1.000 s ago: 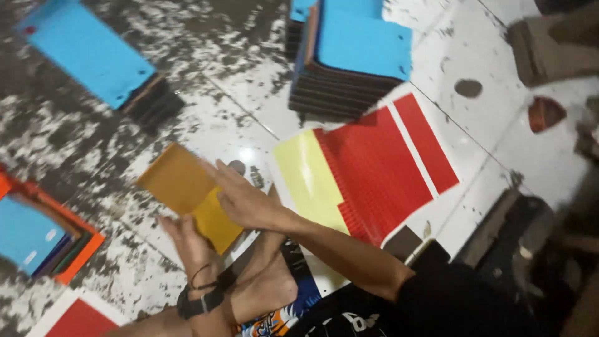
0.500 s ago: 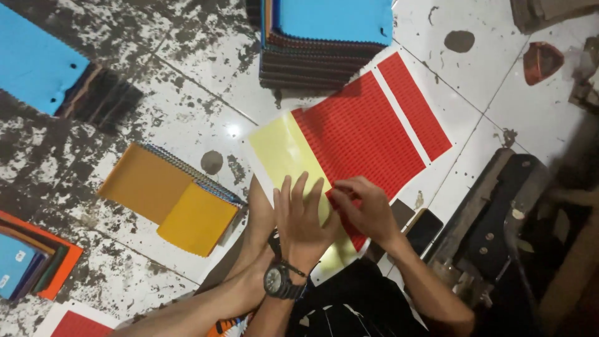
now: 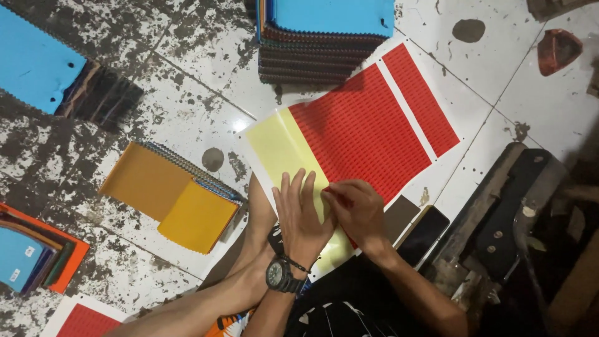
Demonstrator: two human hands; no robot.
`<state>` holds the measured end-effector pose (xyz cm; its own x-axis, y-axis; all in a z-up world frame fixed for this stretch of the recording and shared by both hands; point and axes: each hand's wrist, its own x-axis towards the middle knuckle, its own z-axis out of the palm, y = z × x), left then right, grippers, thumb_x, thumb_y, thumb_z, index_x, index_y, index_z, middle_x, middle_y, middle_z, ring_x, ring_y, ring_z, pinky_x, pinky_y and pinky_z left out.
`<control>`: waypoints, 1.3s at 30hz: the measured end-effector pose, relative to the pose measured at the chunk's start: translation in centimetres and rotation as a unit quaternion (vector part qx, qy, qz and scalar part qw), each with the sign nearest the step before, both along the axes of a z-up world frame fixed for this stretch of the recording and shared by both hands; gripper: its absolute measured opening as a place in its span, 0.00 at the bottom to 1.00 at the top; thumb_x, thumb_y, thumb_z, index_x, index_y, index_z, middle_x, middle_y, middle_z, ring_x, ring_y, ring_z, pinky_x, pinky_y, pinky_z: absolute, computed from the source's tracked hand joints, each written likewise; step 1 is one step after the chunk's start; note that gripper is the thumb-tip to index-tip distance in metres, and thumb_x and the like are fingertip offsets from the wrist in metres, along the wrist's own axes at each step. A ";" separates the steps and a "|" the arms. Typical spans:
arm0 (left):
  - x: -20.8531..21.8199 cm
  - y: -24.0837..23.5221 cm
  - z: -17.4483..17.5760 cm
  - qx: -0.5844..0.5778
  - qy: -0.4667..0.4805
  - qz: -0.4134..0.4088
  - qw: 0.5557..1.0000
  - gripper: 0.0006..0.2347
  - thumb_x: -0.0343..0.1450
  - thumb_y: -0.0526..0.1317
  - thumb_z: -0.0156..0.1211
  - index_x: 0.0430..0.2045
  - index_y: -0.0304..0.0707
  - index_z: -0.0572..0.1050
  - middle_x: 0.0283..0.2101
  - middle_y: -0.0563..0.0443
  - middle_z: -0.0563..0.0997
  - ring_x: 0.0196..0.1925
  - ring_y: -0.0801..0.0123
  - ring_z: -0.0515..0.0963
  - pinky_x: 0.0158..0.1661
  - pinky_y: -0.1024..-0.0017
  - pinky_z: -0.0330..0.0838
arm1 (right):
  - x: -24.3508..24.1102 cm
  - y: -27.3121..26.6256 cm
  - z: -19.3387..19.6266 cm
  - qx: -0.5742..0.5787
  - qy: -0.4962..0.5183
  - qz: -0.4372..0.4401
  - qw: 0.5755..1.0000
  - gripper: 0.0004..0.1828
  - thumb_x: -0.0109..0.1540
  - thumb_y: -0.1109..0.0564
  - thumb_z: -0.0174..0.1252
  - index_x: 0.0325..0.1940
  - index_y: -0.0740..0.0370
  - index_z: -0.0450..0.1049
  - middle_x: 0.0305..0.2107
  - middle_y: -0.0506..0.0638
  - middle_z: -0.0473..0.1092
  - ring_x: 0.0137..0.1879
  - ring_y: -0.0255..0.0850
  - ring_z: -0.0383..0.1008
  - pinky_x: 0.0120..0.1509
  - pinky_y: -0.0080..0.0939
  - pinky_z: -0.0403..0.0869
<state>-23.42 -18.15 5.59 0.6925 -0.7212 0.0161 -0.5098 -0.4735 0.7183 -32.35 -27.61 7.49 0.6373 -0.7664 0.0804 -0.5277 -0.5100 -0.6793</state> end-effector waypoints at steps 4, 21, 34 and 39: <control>-0.1 0.0 -0.3 -0.017 0.013 0.006 1.000 0.34 0.59 0.41 0.66 0.64 0.46 0.64 0.66 0.47 0.66 0.73 0.41 0.59 0.69 0.38 0.44 | 0.4 0.0 -0.1 0.060 -0.027 -0.033 0.997 0.12 0.55 0.52 0.73 0.41 0.56 0.83 0.29 0.50 0.77 0.37 0.48 0.81 0.38 0.44 0.80; 0.3 0.1 -0.1 -0.094 -0.012 -0.011 0.995 0.32 0.57 0.30 0.65 0.60 0.35 0.67 0.65 0.38 0.69 0.72 0.33 0.59 0.69 0.38 0.42 | 0.3 0.5 -0.8 -0.051 -0.116 0.006 0.992 0.07 0.58 0.61 0.69 0.40 0.58 0.81 0.34 0.49 0.77 0.42 0.46 0.80 0.45 0.42 0.80; 1.2 1.1 2.9 -0.177 0.079 0.002 0.981 0.08 0.60 0.33 0.67 0.30 0.38 0.81 0.45 0.47 0.77 0.57 0.42 0.76 0.63 0.46 0.63 | -1.0 -3.9 6.0 0.027 0.018 0.303 0.952 0.16 0.62 0.69 0.58 0.55 0.64 0.76 0.31 0.60 0.75 0.39 0.56 0.79 0.43 0.54 0.79; 0.5 1.5 3.0 -0.147 0.185 -0.026 0.971 0.05 0.61 0.33 0.69 0.27 0.42 0.84 0.31 0.54 0.81 0.32 0.63 0.83 0.36 0.65 0.78 | -1.1 -3.8 7.1 0.109 0.155 0.344 0.920 0.23 0.64 0.66 0.53 0.64 0.60 0.66 0.35 0.58 0.77 0.45 0.56 0.79 0.48 0.56 0.77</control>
<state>-22.87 -16.65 8.54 0.6535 -0.7567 -0.0171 -0.2077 -0.2010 0.9573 -33.48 -31.37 14.58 0.9438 -0.1493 -0.2947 -0.3164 -0.6649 -0.6766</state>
